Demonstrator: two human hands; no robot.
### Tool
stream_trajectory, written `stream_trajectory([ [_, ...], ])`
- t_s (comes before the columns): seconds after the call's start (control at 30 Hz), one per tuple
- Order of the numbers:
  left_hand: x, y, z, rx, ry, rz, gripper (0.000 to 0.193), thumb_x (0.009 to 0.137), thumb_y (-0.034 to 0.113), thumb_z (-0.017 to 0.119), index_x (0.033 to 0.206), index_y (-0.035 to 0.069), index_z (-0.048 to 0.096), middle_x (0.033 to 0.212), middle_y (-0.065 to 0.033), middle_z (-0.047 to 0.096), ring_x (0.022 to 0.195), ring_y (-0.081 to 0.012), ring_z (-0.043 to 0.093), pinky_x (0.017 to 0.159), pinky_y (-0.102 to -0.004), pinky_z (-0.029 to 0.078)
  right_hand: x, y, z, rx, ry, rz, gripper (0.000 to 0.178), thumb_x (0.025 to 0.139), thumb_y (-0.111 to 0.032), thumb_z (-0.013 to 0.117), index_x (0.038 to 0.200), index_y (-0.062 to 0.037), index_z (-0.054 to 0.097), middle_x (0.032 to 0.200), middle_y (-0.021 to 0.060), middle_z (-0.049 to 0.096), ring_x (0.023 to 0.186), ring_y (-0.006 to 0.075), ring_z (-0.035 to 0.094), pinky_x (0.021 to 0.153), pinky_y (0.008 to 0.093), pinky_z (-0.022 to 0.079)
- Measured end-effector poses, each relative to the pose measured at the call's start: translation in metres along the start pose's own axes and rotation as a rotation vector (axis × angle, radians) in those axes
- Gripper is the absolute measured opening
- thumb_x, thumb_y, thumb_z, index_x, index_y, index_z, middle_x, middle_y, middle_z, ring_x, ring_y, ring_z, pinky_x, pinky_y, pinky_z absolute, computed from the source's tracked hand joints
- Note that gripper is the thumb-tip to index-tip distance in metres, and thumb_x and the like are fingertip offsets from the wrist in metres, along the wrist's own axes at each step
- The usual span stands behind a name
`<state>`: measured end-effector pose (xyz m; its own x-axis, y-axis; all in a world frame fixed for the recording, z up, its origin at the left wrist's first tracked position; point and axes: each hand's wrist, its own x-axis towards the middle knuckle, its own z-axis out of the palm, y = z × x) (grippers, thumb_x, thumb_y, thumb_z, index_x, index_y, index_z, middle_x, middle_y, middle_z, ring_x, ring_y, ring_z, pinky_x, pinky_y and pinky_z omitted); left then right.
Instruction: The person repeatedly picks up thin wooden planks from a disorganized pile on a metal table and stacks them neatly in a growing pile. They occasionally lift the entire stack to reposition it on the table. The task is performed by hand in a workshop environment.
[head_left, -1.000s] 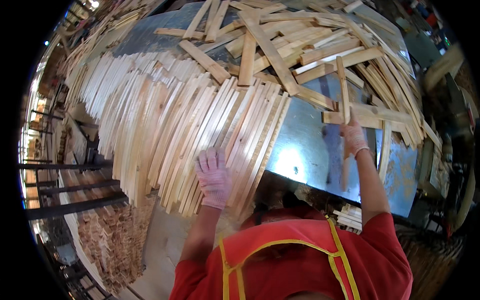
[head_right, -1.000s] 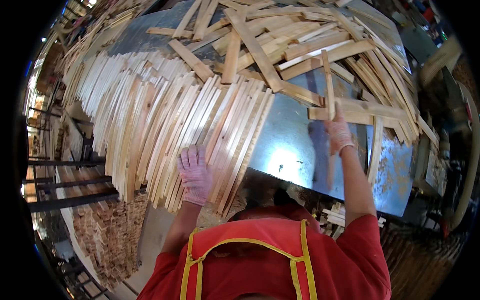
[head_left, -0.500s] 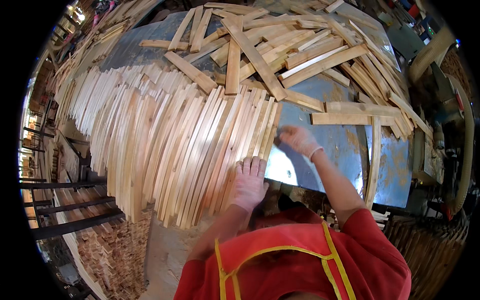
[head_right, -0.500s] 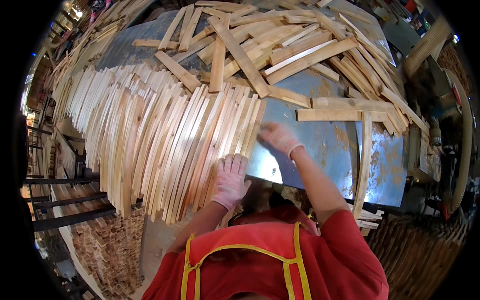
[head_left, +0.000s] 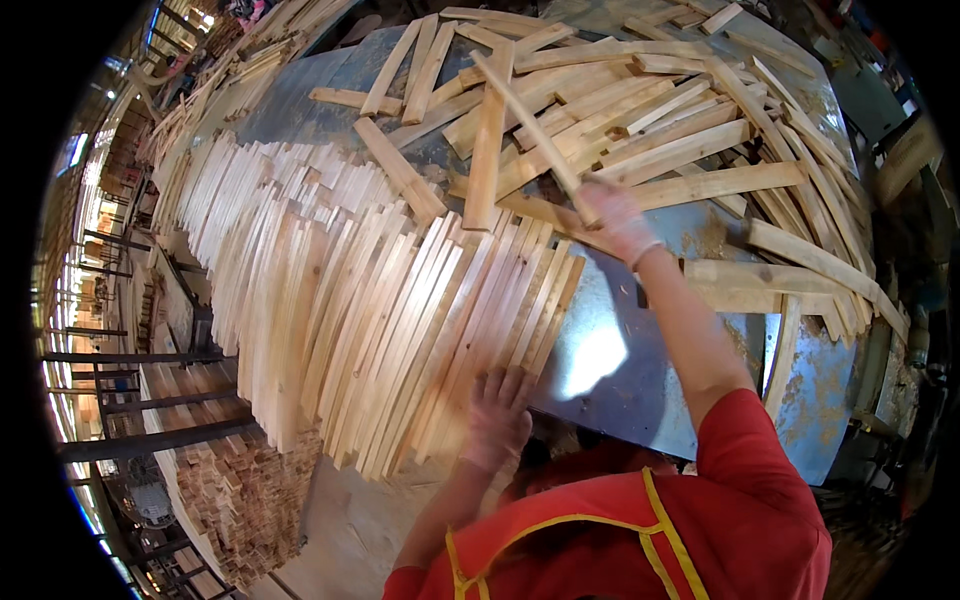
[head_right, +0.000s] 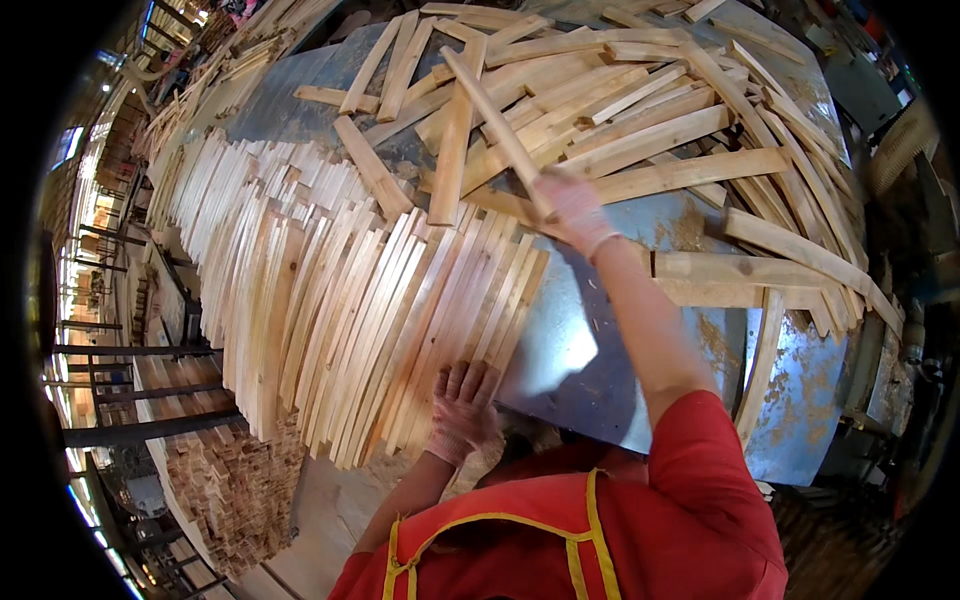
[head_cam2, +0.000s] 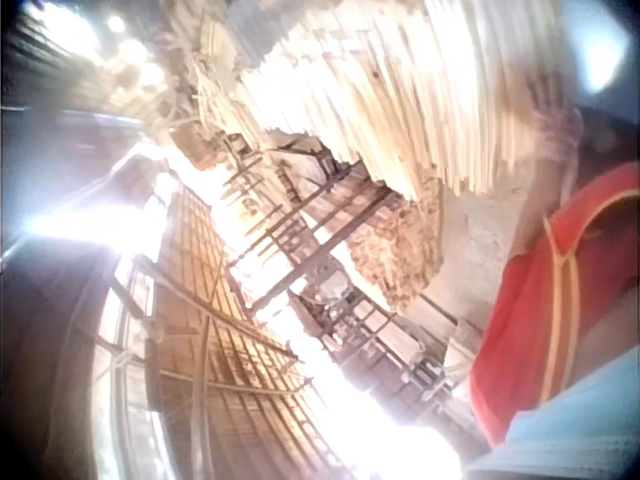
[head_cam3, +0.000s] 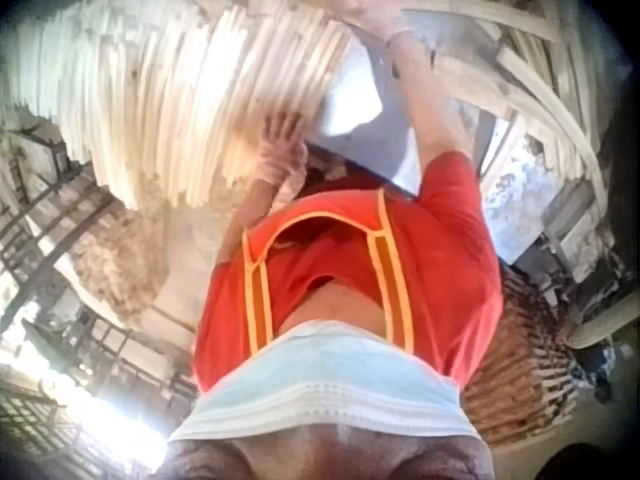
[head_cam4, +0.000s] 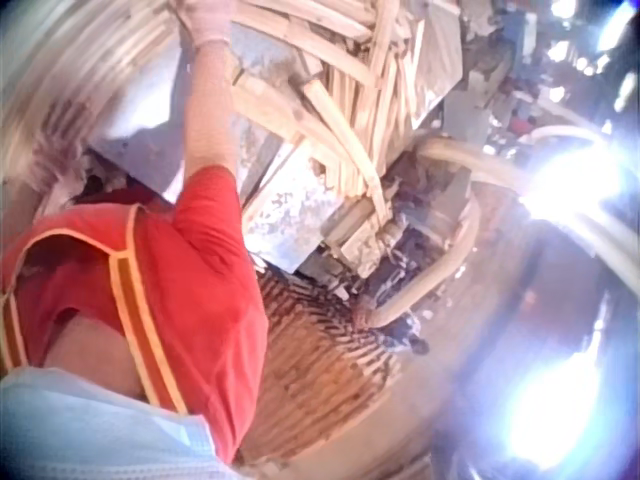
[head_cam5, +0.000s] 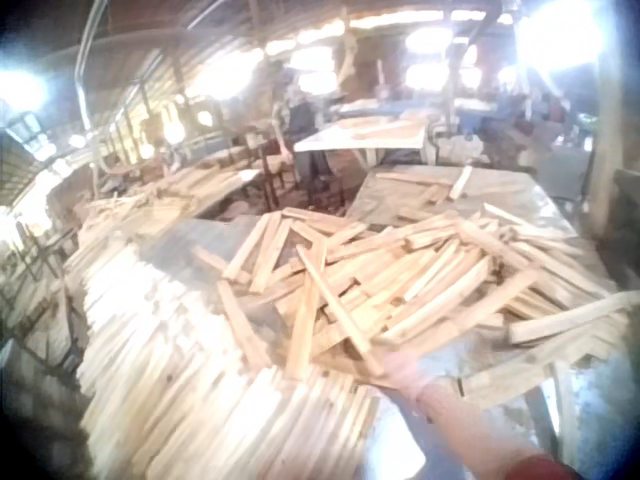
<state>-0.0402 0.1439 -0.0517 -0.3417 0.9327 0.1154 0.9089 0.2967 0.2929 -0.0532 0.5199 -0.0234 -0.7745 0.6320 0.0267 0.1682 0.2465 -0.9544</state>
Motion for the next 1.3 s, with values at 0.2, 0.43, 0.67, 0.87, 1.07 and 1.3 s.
stream_trajectory([
  [0.2, 0.001, 0.001, 0.007, 0.042, 0.108, 0.040, 0.057, 0.074, 0.013, 0.064, 0.130, 0.008, 0.063, 0.133, -0.0132, 0.059, 0.125, -0.0377, 0.055, 0.111, -0.0568, 0.042, -0.147, -0.030, -0.047, 0.979, -0.227, 0.299, 0.060, 0.090, -0.020, 0.078, 0.142, -0.0003, 0.057, 0.122, 0.0170, 0.071, 0.101, 0.0262, 0.074, 0.096, 0.0414, 0.060],
  [0.43, -0.007, 0.009, -0.022, 0.020, -0.022, 0.010, 0.071, 0.084, 0.035, 0.076, 0.144, 0.003, 0.058, 0.142, -0.0214, 0.058, 0.131, -0.0429, 0.056, 0.112, -0.0579, 0.043, -0.240, -0.040, 0.020, 0.352, 0.081, 0.456, 0.072, 0.090, -0.017, 0.076, 0.153, -0.0003, 0.044, 0.120, 0.0146, 0.072, 0.109, 0.0255, 0.069, 0.097, 0.0371, 0.055],
  [0.67, 0.038, 0.033, -0.099, -0.745, -0.362, -0.579, 0.093, 0.093, 0.035, 0.073, 0.167, 0.000, 0.030, 0.153, -0.0304, 0.055, 0.141, -0.0426, 0.056, 0.122, -0.0465, 0.043, -0.312, -0.090, 0.129, -0.319, -0.578, 0.533, 0.112, 0.084, -0.068, 0.075, 0.164, -0.0012, 0.034, 0.137, 0.0294, 0.068, 0.130, 0.0389, 0.067, 0.114, 0.0431, 0.052],
  [0.87, -0.041, -0.058, -0.067, 0.194, -0.221, -0.357, 0.091, 0.095, 0.034, 0.071, 0.171, 0.009, 0.026, 0.170, -0.0206, 0.035, 0.159, -0.0356, 0.030, 0.132, -0.0520, 0.025, -0.266, 0.023, 0.063, -0.068, -0.198, 0.327, 0.087, 0.096, -0.037, 0.079, 0.160, 0.0079, 0.040, 0.131, 0.0230, 0.072, 0.118, 0.0271, 0.069, 0.106, 0.0374, 0.052],
  [1.07, -0.059, -0.060, -0.065, 0.475, -0.007, -0.365, 0.089, 0.088, 0.045, 0.078, 0.160, 0.007, 0.041, 0.161, -0.0174, 0.043, 0.153, -0.0439, 0.036, 0.127, -0.0576, 0.028, -0.152, 0.041, -0.041, -1.074, -0.003, 0.104, 0.060, 0.092, -0.032, 0.076, 0.143, -0.0075, 0.057, 0.141, 0.0184, 0.063, 0.130, 0.0373, 0.061, 0.108, 0.0476, 0.050],
  [1.3, -0.032, 0.019, 0.004, 0.204, -0.050, -0.197, 0.077, 0.091, 0.043, 0.073, 0.158, 0.014, 0.048, 0.163, -0.0126, 0.043, 0.151, -0.0395, 0.038, 0.121, -0.0605, 0.031, -0.059, 0.064, -0.067, -1.271, -0.205, 0.090, 0.066, 0.092, -0.044, 0.076, 0.142, -0.0055, 0.054, 0.136, 0.0225, 0.065, 0.129, 0.0376, 0.063, 0.103, 0.0480, 0.054],
])
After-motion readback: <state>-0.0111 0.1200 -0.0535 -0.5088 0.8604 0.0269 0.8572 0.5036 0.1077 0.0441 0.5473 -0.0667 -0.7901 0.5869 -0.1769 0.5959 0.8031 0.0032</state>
